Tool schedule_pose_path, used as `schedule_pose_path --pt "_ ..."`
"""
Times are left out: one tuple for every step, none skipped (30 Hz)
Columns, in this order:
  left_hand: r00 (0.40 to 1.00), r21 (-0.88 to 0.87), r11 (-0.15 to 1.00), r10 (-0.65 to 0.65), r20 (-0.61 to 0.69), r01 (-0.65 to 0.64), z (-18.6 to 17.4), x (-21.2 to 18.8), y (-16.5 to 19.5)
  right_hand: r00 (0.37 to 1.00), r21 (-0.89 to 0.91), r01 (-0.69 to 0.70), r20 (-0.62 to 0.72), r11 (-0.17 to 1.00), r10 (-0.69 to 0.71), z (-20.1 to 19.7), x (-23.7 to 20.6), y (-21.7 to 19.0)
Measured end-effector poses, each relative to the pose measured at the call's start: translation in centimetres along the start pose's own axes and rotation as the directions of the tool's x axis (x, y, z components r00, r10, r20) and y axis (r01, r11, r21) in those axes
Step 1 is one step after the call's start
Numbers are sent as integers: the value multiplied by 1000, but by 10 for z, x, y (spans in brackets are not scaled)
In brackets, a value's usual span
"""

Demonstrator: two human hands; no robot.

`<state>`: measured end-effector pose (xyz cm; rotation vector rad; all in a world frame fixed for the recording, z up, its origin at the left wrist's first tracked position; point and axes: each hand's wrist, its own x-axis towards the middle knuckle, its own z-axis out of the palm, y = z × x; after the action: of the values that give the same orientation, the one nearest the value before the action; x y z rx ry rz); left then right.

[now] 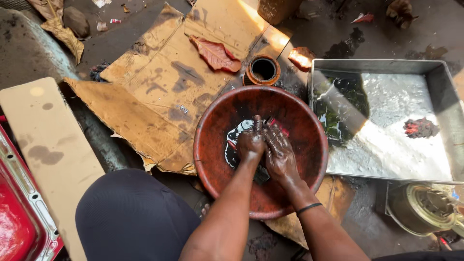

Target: The person scrubs a metal cup and a red container with a brush inside a basin filled with soapy water. They rinse the items and continue scrubbing the red container thoroughly.

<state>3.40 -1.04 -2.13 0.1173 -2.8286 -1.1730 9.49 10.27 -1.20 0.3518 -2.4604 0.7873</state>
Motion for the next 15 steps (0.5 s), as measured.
schedule_pose_path --pt "996 31 996 85 40 -86 2 4 -1 999 0 39 -6 999 -39 -1 -4 7" --pt "982 61 983 171 79 -176 3 8 -3 1000 3 12 10 1000 -12 -1 -4 19" --pt "961 91 961 248 123 -260 3 10 -4 985 19 -156 79 988 154 2 0 37" --pt "960 78 959 265 93 -273 3 10 -4 939 21 -318 143 948 312 8 8 57" --pt "958 69 957 278 66 -283 -1 8 -4 858 41 -482 222 875 463 11 18 80" --pt "954 59 952 299 32 -301 -7 8 -1 827 63 -527 266 848 495 13 28 100" --pt "971 -6 971 238 -6 -238 -15 9 4 798 89 -564 315 821 514 15 36 115" --pt "984 -77 981 174 -39 -176 -24 9 11 787 117 -575 349 810 508 16 44 123" --pt "992 -154 982 102 -68 -111 -32 10 20 790 88 -558 362 825 496 18 47 122" --pt "995 -170 982 71 -70 -82 -41 11 26 801 18 -511 373 859 468 17 50 117" --pt "997 -183 982 40 -70 -53 -50 10 32 801 -11 -509 361 861 478 17 46 101" --pt "997 -194 981 15 -72 -29 -60 12 36 803 -36 -507 343 861 487 20 40 78" --pt "998 -202 979 -8 -70 -6 -68 13 39 948 -15 -256 192 967 254 22 33 53" --pt "998 -213 977 -34 -60 20 -75 12 42 999 -43 10 42 999 -8 21 25 28" --pt "997 -231 972 -61 -49 48 -79 10 45 998 -76 -47 40 996 50 17 24 13"
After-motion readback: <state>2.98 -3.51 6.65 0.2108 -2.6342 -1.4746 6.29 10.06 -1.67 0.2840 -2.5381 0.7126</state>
